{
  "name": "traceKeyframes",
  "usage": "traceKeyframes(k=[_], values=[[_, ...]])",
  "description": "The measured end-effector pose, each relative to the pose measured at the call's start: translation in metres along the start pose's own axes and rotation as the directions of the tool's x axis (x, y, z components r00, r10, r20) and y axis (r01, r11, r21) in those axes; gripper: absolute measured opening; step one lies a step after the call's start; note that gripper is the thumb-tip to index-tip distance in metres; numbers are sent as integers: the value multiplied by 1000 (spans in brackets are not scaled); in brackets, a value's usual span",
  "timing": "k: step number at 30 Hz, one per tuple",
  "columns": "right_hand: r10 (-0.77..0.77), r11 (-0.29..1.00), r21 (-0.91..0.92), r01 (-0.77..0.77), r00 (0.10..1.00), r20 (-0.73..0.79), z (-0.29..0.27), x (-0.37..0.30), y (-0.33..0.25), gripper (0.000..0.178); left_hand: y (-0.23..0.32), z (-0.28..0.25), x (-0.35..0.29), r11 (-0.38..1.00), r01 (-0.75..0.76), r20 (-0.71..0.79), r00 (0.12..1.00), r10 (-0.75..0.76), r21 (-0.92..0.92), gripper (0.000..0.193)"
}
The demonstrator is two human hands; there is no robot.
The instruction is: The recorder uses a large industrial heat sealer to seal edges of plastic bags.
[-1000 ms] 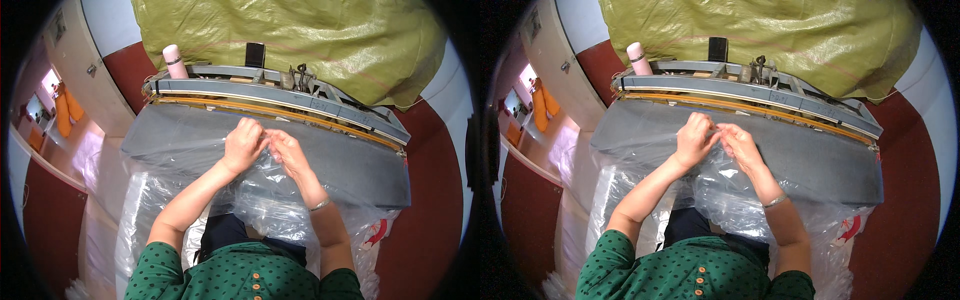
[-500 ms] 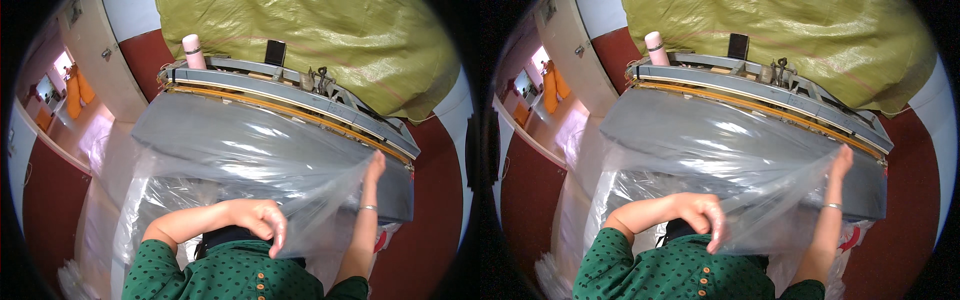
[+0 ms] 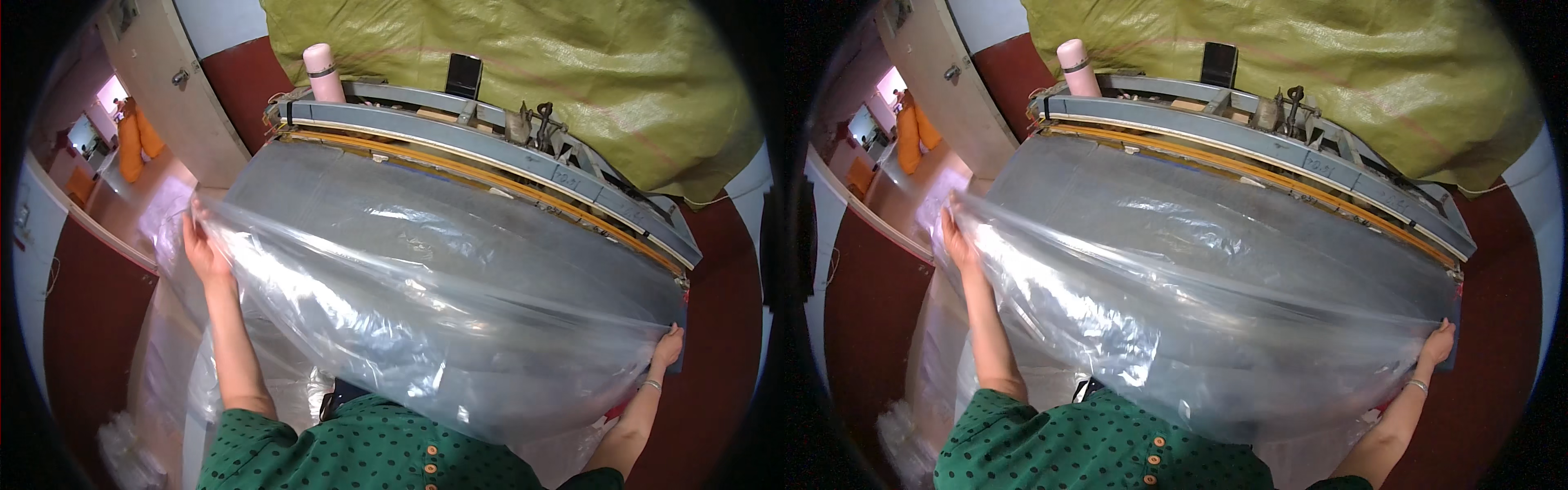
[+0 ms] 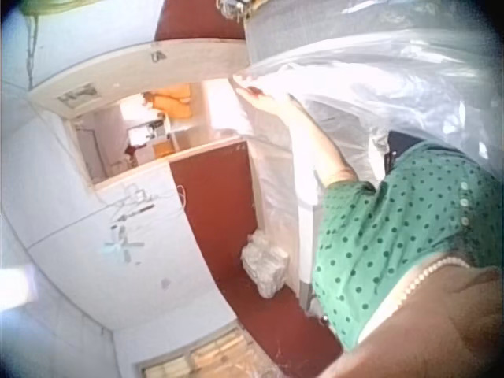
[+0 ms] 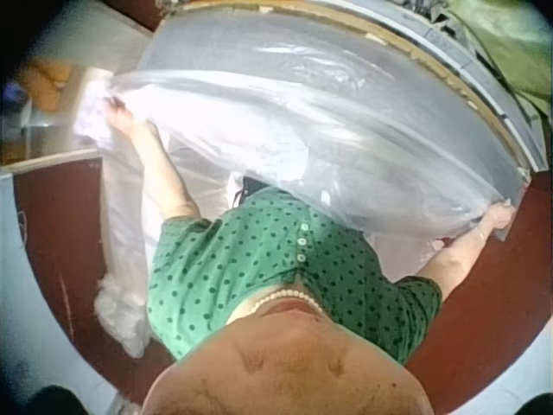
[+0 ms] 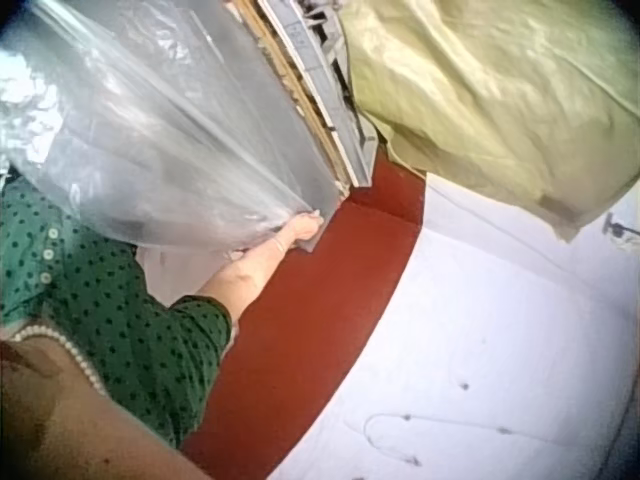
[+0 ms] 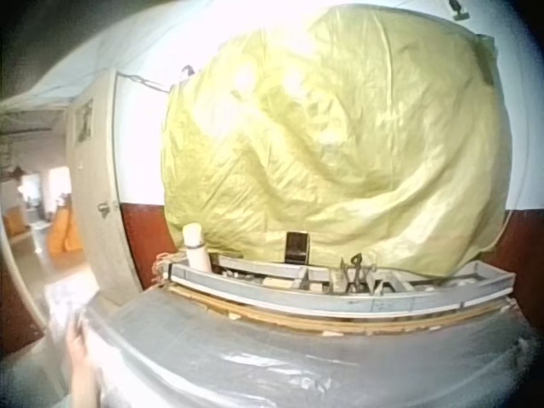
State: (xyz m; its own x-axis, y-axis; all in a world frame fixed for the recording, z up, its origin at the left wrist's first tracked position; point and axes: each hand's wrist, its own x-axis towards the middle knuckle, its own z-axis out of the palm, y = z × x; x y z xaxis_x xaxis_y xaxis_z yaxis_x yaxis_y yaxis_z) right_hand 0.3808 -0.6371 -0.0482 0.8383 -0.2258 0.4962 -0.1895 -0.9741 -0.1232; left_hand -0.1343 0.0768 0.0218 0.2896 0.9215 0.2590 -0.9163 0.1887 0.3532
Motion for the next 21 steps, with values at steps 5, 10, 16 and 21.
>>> traceKeyframes(k=[5,10,16,21], values=[[-22,999,31,22,1000,2,8,6,-8,36,21,-5,106,660,79,-31,996,-83,747,17],[-20,1000,16,20,1000,2,12,7,-1,37,-74,78,87,-633,-666,861,509,2,395,19],[21,1000,22,-20,1000,-13,13,9,-3,37,-155,14,-15,-140,-815,395,414,-820,563,56],[-29,989,142,37,998,-54,27,14,19,38,-163,11,1,-227,-791,346,480,-806,569,59]])
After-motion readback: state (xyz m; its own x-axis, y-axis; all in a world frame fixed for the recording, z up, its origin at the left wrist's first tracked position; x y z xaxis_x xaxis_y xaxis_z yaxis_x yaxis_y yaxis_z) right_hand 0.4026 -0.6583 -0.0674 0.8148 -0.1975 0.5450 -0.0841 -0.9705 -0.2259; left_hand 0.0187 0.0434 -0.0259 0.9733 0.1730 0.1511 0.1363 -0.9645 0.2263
